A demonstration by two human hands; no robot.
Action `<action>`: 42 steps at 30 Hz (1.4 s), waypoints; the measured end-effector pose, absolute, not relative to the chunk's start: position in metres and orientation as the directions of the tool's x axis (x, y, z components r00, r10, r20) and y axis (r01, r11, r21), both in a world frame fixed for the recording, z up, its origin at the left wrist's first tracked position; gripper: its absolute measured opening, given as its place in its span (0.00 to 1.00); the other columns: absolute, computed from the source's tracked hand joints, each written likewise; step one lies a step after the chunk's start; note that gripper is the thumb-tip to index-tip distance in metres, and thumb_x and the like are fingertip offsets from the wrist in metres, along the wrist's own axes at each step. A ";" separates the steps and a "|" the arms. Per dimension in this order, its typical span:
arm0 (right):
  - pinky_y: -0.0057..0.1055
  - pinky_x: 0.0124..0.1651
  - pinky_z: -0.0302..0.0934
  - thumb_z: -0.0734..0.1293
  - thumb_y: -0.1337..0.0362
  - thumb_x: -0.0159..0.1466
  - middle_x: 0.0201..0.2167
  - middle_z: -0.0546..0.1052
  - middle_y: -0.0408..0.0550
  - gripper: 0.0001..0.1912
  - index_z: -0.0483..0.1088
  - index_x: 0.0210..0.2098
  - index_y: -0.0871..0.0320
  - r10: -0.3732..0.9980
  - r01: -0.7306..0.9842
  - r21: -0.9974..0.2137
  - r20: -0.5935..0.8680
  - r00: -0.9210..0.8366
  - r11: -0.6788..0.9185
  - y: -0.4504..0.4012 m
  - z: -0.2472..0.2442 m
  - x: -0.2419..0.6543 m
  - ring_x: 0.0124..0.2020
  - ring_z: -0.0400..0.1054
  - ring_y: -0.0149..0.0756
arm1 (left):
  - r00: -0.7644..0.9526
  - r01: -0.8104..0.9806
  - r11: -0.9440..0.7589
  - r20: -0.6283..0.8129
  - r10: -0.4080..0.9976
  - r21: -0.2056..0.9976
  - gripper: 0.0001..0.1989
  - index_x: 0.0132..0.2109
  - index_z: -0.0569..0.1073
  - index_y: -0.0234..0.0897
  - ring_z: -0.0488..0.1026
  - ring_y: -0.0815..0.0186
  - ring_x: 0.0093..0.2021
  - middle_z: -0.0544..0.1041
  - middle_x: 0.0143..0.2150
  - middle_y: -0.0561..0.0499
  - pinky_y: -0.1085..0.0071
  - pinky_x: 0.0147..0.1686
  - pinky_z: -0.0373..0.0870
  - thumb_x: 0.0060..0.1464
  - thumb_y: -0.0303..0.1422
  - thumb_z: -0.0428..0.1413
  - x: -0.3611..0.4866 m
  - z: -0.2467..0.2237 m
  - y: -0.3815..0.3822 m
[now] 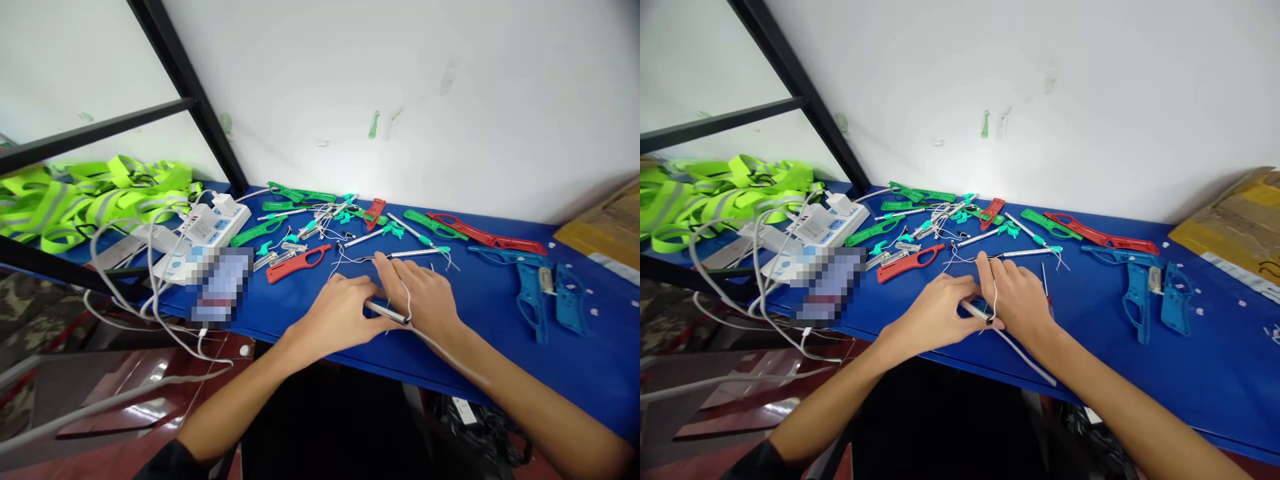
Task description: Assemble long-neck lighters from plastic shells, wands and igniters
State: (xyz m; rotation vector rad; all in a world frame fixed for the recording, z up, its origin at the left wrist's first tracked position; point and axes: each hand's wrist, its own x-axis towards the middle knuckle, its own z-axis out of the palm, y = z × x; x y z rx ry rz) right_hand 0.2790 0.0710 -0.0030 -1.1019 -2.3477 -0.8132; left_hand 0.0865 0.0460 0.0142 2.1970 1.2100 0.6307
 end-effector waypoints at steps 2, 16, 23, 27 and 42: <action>0.36 0.32 0.55 0.63 0.70 0.74 0.29 0.81 0.47 0.16 0.75 0.58 0.64 0.547 0.793 0.322 0.588 -0.596 0.517 0.070 -0.004 0.281 0.29 0.71 0.37 | 0.534 0.528 -0.452 0.132 0.835 0.719 0.12 0.44 0.83 0.41 0.83 0.56 0.43 0.87 0.44 0.50 0.62 0.48 0.71 0.65 0.44 0.66 0.090 0.014 0.047; 0.33 0.31 0.53 0.66 0.64 0.79 0.23 0.78 0.42 0.11 0.79 0.49 0.64 0.418 0.774 0.374 0.679 -0.604 0.511 0.068 0.010 0.279 0.23 0.69 0.31 | 0.640 0.318 -0.344 0.067 0.765 0.883 0.10 0.39 0.83 0.37 0.78 0.65 0.37 0.81 0.38 0.51 0.69 0.39 0.71 0.67 0.39 0.66 0.068 0.017 0.051; 0.34 0.33 0.54 0.65 0.64 0.79 0.23 0.77 0.40 0.12 0.79 0.53 0.60 0.475 0.789 0.360 0.648 -0.595 0.498 0.059 0.011 0.281 0.25 0.68 0.32 | 0.618 0.452 -0.389 0.034 0.786 0.803 0.10 0.36 0.84 0.37 0.79 0.64 0.35 0.83 0.36 0.50 0.68 0.37 0.70 0.66 0.36 0.65 0.066 0.021 0.048; 0.34 0.32 0.53 0.67 0.64 0.78 0.23 0.76 0.41 0.10 0.79 0.52 0.61 0.448 0.798 0.369 0.679 -0.582 0.476 0.055 0.014 0.281 0.26 0.68 0.32 | 0.615 0.506 -0.446 0.054 0.786 0.738 0.06 0.43 0.87 0.40 0.82 0.62 0.41 0.85 0.42 0.50 0.67 0.44 0.71 0.67 0.32 0.64 0.067 0.028 0.047; 0.33 0.29 0.49 0.72 0.61 0.74 0.18 0.66 0.39 0.26 0.64 0.21 0.55 0.355 0.805 0.324 0.770 -0.530 0.497 0.053 0.023 0.277 0.23 0.57 0.30 | 0.619 0.325 -0.285 0.025 0.785 0.902 0.07 0.38 0.87 0.39 0.82 0.63 0.41 0.86 0.42 0.49 0.70 0.42 0.73 0.66 0.31 0.65 0.069 0.027 0.046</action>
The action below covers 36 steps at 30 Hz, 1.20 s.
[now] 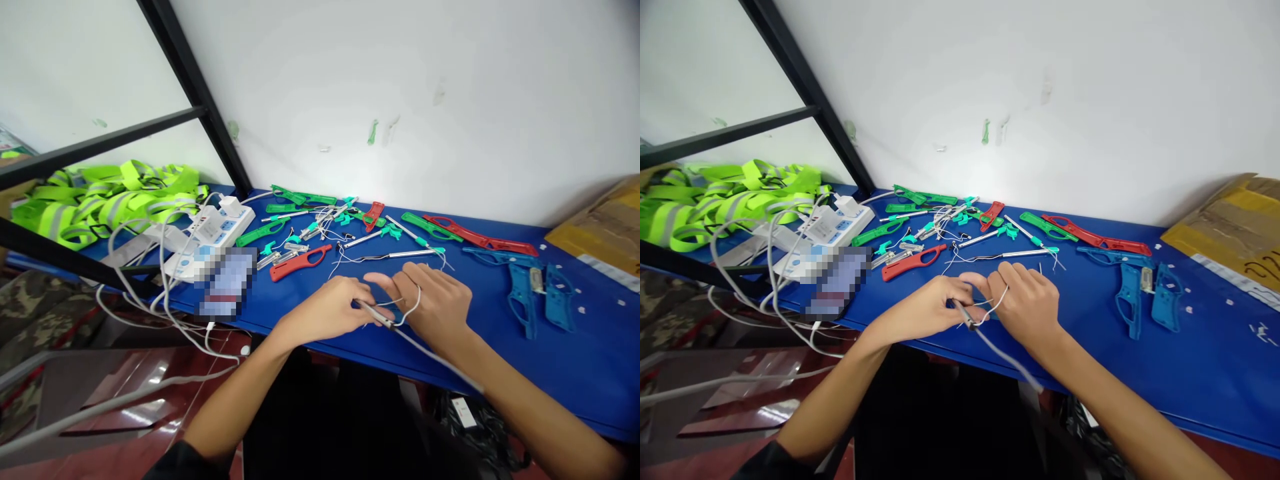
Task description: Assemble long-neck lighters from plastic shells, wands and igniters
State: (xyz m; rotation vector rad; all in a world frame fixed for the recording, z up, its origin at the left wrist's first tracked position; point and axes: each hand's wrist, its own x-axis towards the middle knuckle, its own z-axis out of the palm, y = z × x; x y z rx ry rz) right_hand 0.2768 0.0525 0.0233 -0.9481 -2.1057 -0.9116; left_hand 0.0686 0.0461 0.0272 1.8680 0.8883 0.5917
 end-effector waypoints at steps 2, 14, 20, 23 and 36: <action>0.33 0.29 0.48 0.72 0.61 0.74 0.17 0.63 0.39 0.29 0.61 0.19 0.54 0.341 0.795 0.329 0.771 -0.538 0.510 0.052 0.025 0.275 0.22 0.54 0.30 | 0.655 0.271 -0.327 0.076 0.752 0.906 0.07 0.41 0.88 0.39 0.82 0.62 0.44 0.87 0.43 0.48 0.69 0.45 0.73 0.68 0.31 0.65 0.060 0.029 0.046; 0.33 0.31 0.48 0.67 0.67 0.76 0.20 0.66 0.42 0.24 0.65 0.22 0.55 0.375 0.743 0.355 0.692 -0.617 0.568 0.054 0.012 0.281 0.25 0.57 0.33 | 0.804 0.006 -0.334 0.194 0.562 0.943 0.19 0.36 0.86 0.37 0.75 0.66 0.34 0.82 0.31 0.50 0.67 0.41 0.68 0.70 0.45 0.62 0.055 0.035 0.057; 0.35 0.35 0.54 0.64 0.66 0.78 0.27 0.76 0.47 0.19 0.74 0.30 0.56 0.401 0.709 0.352 0.635 -0.661 0.611 0.057 0.012 0.282 0.30 0.66 0.38 | 0.664 0.128 -0.187 0.056 0.746 0.974 0.27 0.27 0.80 0.36 0.72 0.67 0.35 0.77 0.32 0.51 0.68 0.43 0.68 0.68 0.52 0.61 0.053 0.021 0.061; 0.36 0.41 0.61 0.65 0.64 0.78 0.39 0.82 0.53 0.11 0.78 0.44 0.60 0.380 0.675 0.326 0.630 -0.677 0.662 0.058 0.016 0.282 0.40 0.72 0.41 | 0.628 0.163 -0.186 0.043 0.777 0.969 0.30 0.25 0.75 0.36 0.68 0.67 0.32 0.72 0.29 0.53 0.69 0.39 0.66 0.68 0.54 0.58 0.050 0.015 0.063; 0.36 0.43 0.68 0.64 0.60 0.79 0.40 0.81 0.50 0.11 0.78 0.45 0.56 0.354 0.446 0.014 0.588 -0.727 0.895 0.068 0.021 0.291 0.38 0.74 0.38 | 0.455 0.215 -0.342 0.216 0.864 0.915 0.18 0.40 0.79 0.36 0.71 0.65 0.39 0.77 0.38 0.51 0.69 0.42 0.67 0.71 0.46 0.59 0.036 0.010 0.067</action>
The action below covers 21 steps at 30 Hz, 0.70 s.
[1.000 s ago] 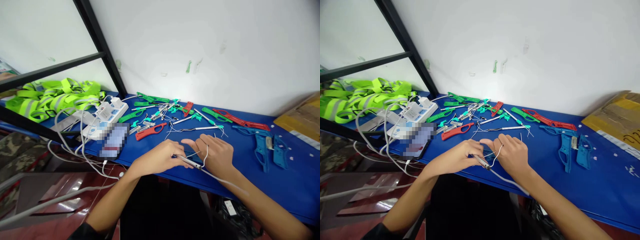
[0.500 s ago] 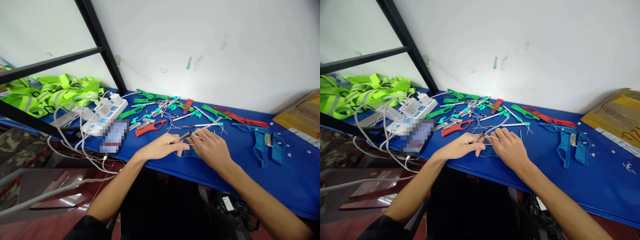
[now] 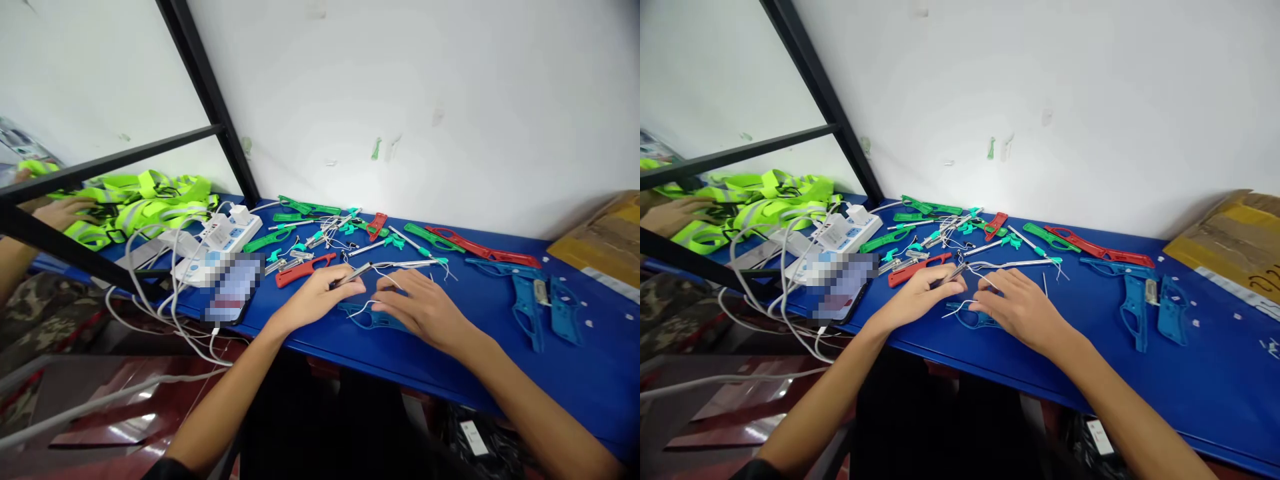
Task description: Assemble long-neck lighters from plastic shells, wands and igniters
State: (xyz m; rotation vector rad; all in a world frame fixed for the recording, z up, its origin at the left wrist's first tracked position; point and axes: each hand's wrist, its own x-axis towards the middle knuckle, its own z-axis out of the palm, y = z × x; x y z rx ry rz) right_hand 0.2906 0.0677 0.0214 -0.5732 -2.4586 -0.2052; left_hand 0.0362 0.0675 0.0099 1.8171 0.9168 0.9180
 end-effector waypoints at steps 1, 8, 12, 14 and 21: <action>0.37 0.46 0.69 0.63 0.60 0.79 0.43 0.82 0.51 0.11 0.78 0.49 0.55 0.378 0.437 -0.049 0.596 -0.708 0.898 0.067 0.022 0.291 0.41 0.75 0.38 | 0.436 0.217 -0.360 0.240 0.868 0.907 0.16 0.40 0.79 0.36 0.72 0.65 0.39 0.77 0.39 0.51 0.69 0.43 0.67 0.70 0.45 0.61 0.034 0.010 0.065; 0.35 0.53 0.69 0.64 0.64 0.79 0.48 0.82 0.48 0.13 0.79 0.56 0.49 0.617 0.325 -0.552 0.499 -0.609 0.768 0.059 0.025 0.285 0.49 0.76 0.38 | 0.368 0.243 -0.451 0.348 0.862 0.859 0.17 0.56 0.81 0.37 0.76 0.67 0.36 0.82 0.40 0.50 0.71 0.42 0.73 0.75 0.44 0.55 0.030 -0.005 0.044; 0.31 0.43 0.65 0.61 0.56 0.81 0.36 0.77 0.45 0.19 0.79 0.39 0.53 0.692 0.282 -0.717 0.371 -0.620 0.637 0.058 0.028 0.278 0.37 0.70 0.34 | 0.308 0.246 -0.549 0.473 0.826 0.799 0.16 0.61 0.80 0.38 0.80 0.67 0.37 0.85 0.45 0.47 0.70 0.48 0.77 0.76 0.41 0.55 0.031 -0.016 0.040; 0.30 0.40 0.64 0.60 0.53 0.81 0.37 0.75 0.45 0.24 0.77 0.33 0.55 0.694 0.242 -0.765 0.340 -0.635 0.596 0.058 0.028 0.277 0.35 0.69 0.32 | 0.267 0.247 -0.589 0.531 0.804 0.769 0.14 0.60 0.80 0.38 0.81 0.66 0.39 0.85 0.46 0.46 0.69 0.49 0.78 0.75 0.38 0.57 0.031 -0.017 0.040; 0.36 0.46 0.66 0.58 0.45 0.80 0.38 0.78 0.50 0.36 0.68 0.20 0.57 0.689 0.161 -0.836 0.306 -0.657 0.525 0.059 0.026 0.278 0.40 0.72 0.37 | 0.263 0.228 -0.683 0.631 0.730 0.694 0.11 0.58 0.82 0.39 0.81 0.66 0.42 0.85 0.45 0.47 0.71 0.46 0.79 0.72 0.30 0.60 0.030 -0.018 0.034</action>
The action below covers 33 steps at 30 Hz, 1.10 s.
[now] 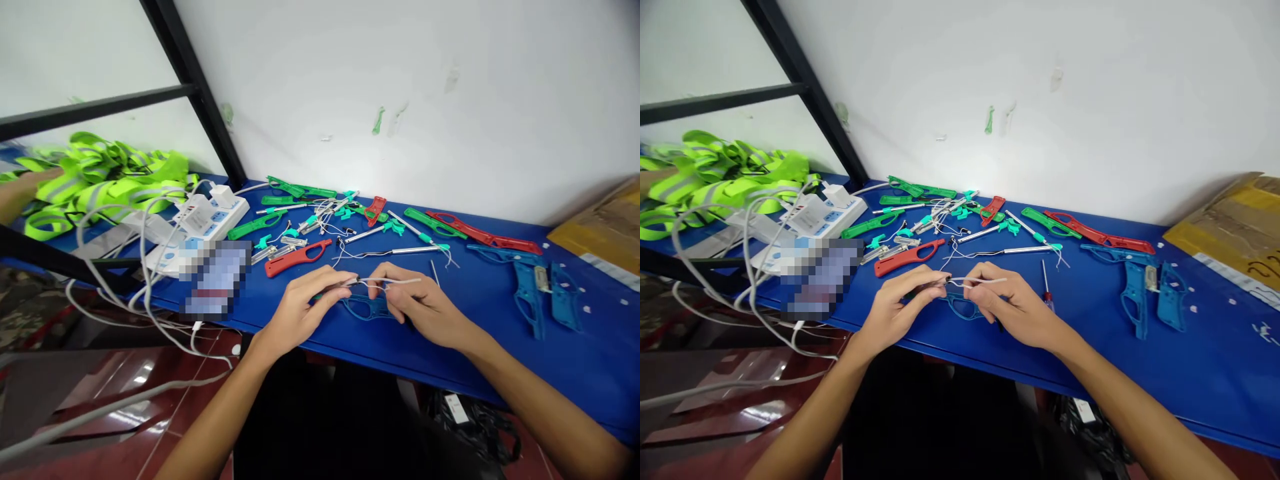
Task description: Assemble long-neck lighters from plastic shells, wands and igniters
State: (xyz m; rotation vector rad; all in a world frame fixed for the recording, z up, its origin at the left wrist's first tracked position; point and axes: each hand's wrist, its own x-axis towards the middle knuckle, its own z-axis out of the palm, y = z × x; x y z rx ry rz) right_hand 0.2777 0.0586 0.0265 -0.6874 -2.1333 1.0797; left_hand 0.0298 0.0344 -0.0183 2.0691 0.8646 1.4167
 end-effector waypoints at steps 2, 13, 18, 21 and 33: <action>0.37 0.46 0.68 0.59 0.47 0.80 0.43 0.79 0.51 0.36 0.69 0.19 0.57 0.699 0.177 -0.855 0.260 -0.666 0.487 0.057 0.028 0.278 0.41 0.72 0.37 | 0.272 0.229 -0.706 0.653 0.707 0.670 0.12 0.59 0.82 0.39 0.81 0.66 0.42 0.85 0.44 0.46 0.70 0.45 0.79 0.72 0.28 0.61 0.029 -0.020 0.033; 0.39 0.53 0.69 0.64 0.57 0.78 0.53 0.81 0.50 0.30 0.75 0.19 0.57 0.665 0.147 -0.853 0.270 -0.696 0.500 0.058 0.031 0.282 0.49 0.75 0.39 | 0.254 0.321 -0.742 0.702 0.666 0.588 0.13 0.59 0.81 0.38 0.79 0.66 0.43 0.84 0.45 0.47 0.67 0.46 0.76 0.71 0.27 0.62 0.030 -0.026 0.034; 0.41 0.55 0.70 0.65 0.60 0.78 0.50 0.82 0.51 0.30 0.74 0.18 0.56 0.675 0.112 -0.858 0.306 -0.671 0.501 0.059 0.028 0.282 0.52 0.76 0.42 | 0.261 0.331 -0.750 0.708 0.656 0.573 0.13 0.60 0.81 0.39 0.79 0.66 0.43 0.84 0.44 0.48 0.68 0.46 0.76 0.71 0.27 0.62 0.031 -0.026 0.034; 0.42 0.53 0.70 0.65 0.58 0.78 0.49 0.82 0.51 0.31 0.74 0.17 0.56 0.684 0.136 -0.851 0.301 -0.665 0.507 0.059 0.028 0.282 0.50 0.76 0.43 | 0.274 0.337 -0.750 0.703 0.656 0.569 0.14 0.60 0.81 0.39 0.79 0.66 0.43 0.84 0.45 0.48 0.67 0.47 0.75 0.71 0.27 0.62 0.031 -0.027 0.035; 0.41 0.53 0.70 0.66 0.51 0.77 0.51 0.83 0.54 0.35 0.70 0.15 0.57 0.648 0.228 -0.916 0.044 -0.760 0.329 0.069 0.028 0.289 0.50 0.78 0.43 | 0.361 0.495 -0.810 0.773 0.521 0.314 0.12 0.58 0.81 0.40 0.77 0.64 0.42 0.86 0.47 0.48 0.67 0.42 0.75 0.70 0.27 0.63 0.031 -0.023 0.031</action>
